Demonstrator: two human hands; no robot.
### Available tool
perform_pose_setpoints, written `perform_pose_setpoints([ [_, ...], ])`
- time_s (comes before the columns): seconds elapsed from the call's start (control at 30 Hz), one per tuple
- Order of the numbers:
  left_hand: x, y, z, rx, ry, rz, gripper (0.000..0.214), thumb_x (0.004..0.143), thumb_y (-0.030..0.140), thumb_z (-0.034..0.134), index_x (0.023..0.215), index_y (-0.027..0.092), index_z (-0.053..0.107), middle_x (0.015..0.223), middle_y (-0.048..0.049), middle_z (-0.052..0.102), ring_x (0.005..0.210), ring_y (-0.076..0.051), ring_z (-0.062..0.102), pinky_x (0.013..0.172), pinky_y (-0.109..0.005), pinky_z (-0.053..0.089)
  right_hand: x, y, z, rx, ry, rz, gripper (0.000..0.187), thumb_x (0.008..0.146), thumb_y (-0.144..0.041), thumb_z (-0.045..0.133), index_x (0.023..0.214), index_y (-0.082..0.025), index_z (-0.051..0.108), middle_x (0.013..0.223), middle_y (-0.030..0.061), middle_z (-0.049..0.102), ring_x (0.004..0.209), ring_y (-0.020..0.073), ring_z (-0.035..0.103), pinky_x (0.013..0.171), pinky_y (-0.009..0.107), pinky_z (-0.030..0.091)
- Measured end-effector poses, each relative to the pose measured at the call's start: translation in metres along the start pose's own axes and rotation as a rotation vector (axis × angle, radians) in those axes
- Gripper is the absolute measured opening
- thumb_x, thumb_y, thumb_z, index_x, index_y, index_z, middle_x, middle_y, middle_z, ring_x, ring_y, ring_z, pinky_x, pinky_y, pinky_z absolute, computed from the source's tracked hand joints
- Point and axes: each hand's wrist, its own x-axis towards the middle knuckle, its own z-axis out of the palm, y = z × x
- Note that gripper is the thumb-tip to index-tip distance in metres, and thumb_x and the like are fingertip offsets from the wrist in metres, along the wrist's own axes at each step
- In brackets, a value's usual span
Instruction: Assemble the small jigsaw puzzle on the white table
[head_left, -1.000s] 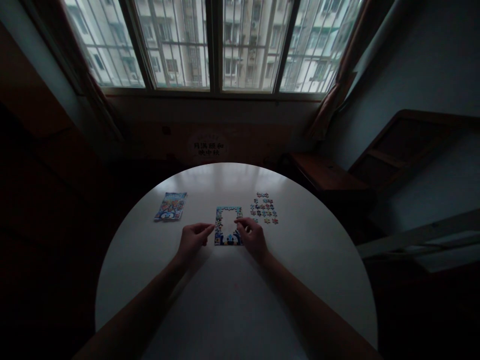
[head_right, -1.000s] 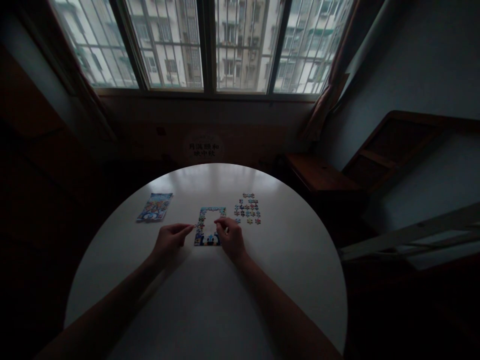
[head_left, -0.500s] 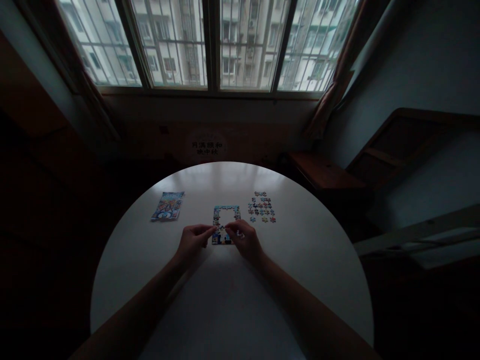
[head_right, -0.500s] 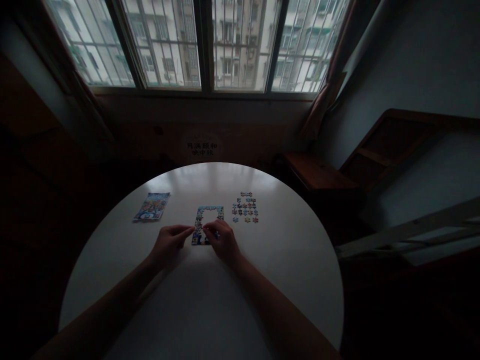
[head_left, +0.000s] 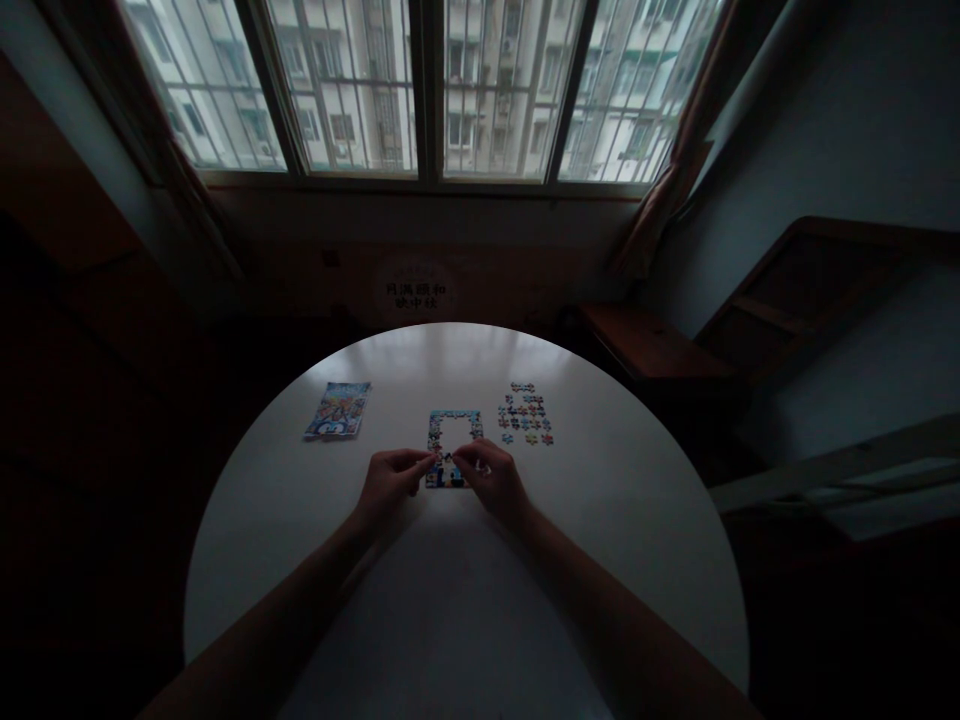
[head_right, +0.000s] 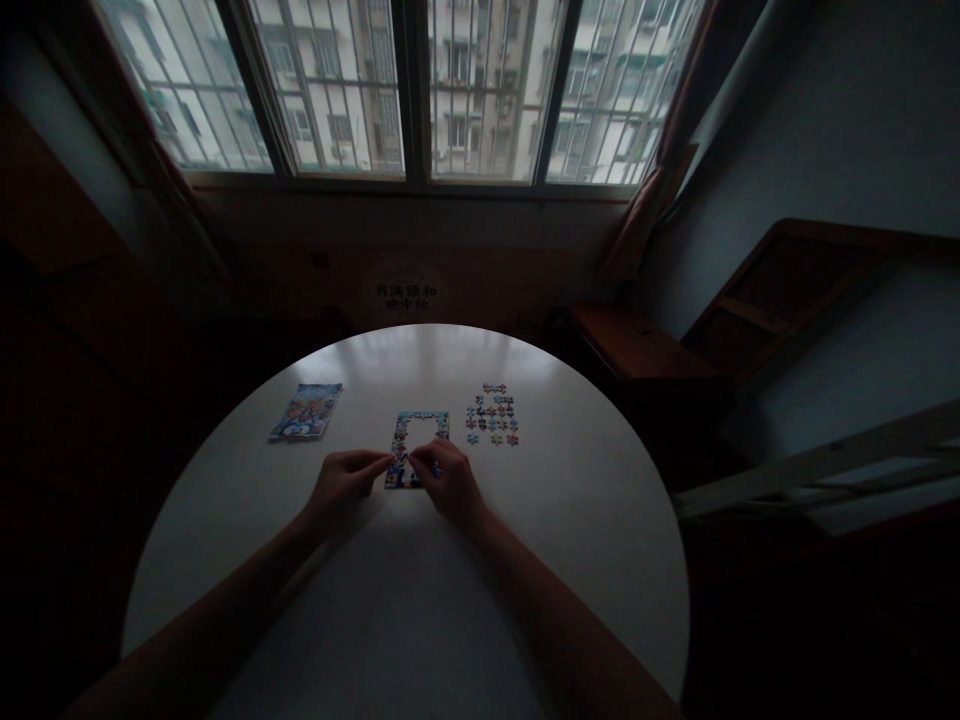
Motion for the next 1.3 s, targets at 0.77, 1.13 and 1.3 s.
perform_pose_setpoints([
  [0.77,-0.003,-0.004,0.003,0.075,-0.076,0.05,0.034,0.07,0.044,0.067,0.077,0.01,0.069,0.047,0.0031,0.051,0.04,-0.007,0.044,0.039,-0.017,0.034,0.022,0.017,-0.064,-0.205,-0.202,0.058,0.014,0.082,-0.024,0.058,0.077,-0.016,0.068,0.072,0.0019,0.067,0.063,0.0112,0.056,0.062,0.022,0.042],
  [1.13,-0.003,-0.005,0.002,0.109,-0.104,0.067,0.033,0.072,0.043,0.064,0.077,0.011,0.067,0.047,0.0037,0.05,0.04,-0.007,0.044,0.04,-0.017,0.034,0.021,0.059,-0.105,-0.513,-0.087,0.192,0.013,0.078,-0.024,0.059,0.077,-0.016,0.069,0.07,0.0028,0.061,0.06,0.0124,0.052,0.059,0.023,0.038],
  [1.3,-0.002,-0.004,0.002,0.109,-0.105,0.053,0.032,0.072,0.043,0.064,0.077,0.011,0.067,0.047,0.0038,0.05,0.041,-0.007,0.044,0.04,-0.018,0.034,0.02,0.058,-0.107,-0.489,-0.155,0.173,0.015,0.078,-0.026,0.058,0.078,-0.016,0.07,0.069,0.0011,0.056,0.054,0.0097,0.046,0.055,0.022,0.035],
])
